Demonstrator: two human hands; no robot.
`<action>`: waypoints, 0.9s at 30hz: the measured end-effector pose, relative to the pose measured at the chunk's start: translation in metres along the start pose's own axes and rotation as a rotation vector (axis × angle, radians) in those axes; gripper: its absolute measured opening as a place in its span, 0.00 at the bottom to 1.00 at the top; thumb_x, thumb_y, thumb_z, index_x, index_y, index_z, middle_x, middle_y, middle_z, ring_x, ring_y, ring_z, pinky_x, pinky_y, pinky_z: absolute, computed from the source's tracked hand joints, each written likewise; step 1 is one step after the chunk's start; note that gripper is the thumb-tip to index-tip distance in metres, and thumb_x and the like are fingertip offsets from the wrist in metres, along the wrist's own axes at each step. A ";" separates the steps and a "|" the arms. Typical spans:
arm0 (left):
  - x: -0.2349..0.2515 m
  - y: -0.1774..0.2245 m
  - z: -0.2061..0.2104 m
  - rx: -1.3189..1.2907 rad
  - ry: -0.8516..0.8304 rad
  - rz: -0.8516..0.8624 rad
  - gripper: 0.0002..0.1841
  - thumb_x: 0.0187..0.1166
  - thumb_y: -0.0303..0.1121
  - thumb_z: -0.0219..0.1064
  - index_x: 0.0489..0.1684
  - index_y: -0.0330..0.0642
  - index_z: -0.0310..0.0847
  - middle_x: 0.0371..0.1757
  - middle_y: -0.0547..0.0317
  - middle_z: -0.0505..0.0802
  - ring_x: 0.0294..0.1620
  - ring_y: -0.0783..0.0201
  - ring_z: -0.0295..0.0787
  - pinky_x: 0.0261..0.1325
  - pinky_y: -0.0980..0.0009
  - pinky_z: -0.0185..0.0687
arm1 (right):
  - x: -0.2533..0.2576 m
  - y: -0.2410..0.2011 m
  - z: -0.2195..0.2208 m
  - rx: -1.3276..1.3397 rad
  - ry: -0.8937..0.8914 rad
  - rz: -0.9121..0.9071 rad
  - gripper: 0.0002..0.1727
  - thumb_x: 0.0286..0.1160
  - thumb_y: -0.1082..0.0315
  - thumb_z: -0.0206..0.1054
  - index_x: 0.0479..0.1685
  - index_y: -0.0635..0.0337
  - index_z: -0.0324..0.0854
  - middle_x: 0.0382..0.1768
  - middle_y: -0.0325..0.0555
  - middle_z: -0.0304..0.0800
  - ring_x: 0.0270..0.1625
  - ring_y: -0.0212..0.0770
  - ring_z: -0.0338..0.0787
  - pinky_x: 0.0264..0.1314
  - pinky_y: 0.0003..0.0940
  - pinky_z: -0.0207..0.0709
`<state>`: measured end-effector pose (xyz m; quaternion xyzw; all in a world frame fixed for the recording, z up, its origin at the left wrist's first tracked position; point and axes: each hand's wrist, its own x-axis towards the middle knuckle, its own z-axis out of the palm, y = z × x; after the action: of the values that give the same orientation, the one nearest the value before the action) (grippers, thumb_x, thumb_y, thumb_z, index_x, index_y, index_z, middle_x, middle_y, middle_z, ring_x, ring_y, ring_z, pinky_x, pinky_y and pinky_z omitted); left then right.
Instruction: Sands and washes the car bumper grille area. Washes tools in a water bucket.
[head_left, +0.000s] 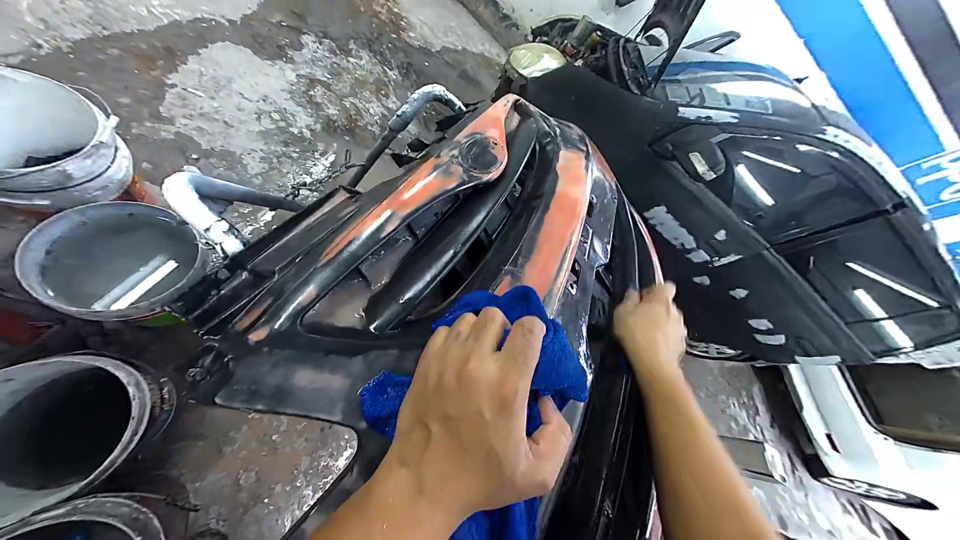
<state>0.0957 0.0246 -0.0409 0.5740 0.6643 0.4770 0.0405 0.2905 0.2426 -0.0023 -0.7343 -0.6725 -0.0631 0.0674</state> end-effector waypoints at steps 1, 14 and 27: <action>0.001 0.002 0.002 -0.004 -0.008 -0.005 0.24 0.63 0.54 0.64 0.56 0.55 0.87 0.39 0.67 0.85 0.41 0.65 0.82 0.37 0.64 0.76 | 0.031 -0.002 0.006 0.026 0.005 0.007 0.29 0.89 0.56 0.51 0.72 0.75 0.71 0.57 0.85 0.83 0.62 0.85 0.84 0.57 0.84 0.73; 0.006 0.004 -0.008 -0.057 -0.053 -0.031 0.27 0.59 0.53 0.65 0.57 0.50 0.87 0.41 0.61 0.86 0.43 0.58 0.85 0.38 0.59 0.78 | -0.266 0.043 -0.027 0.128 0.068 -0.115 0.24 0.78 0.59 0.69 0.57 0.75 0.78 0.40 0.66 0.90 0.38 0.63 0.93 0.40 0.63 0.85; 0.009 -0.002 -0.021 -0.089 -0.172 -0.017 0.33 0.59 0.53 0.68 0.67 0.50 0.82 0.49 0.54 0.88 0.53 0.52 0.86 0.45 0.54 0.80 | -0.328 0.050 -0.050 0.074 -0.161 -0.129 0.22 0.78 0.56 0.69 0.54 0.69 0.78 0.29 0.55 0.89 0.31 0.56 0.91 0.36 0.61 0.83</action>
<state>0.0791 0.0198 -0.0262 0.6047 0.6414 0.4548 0.1271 0.3114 -0.0917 -0.0141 -0.6893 -0.7234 0.0170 0.0361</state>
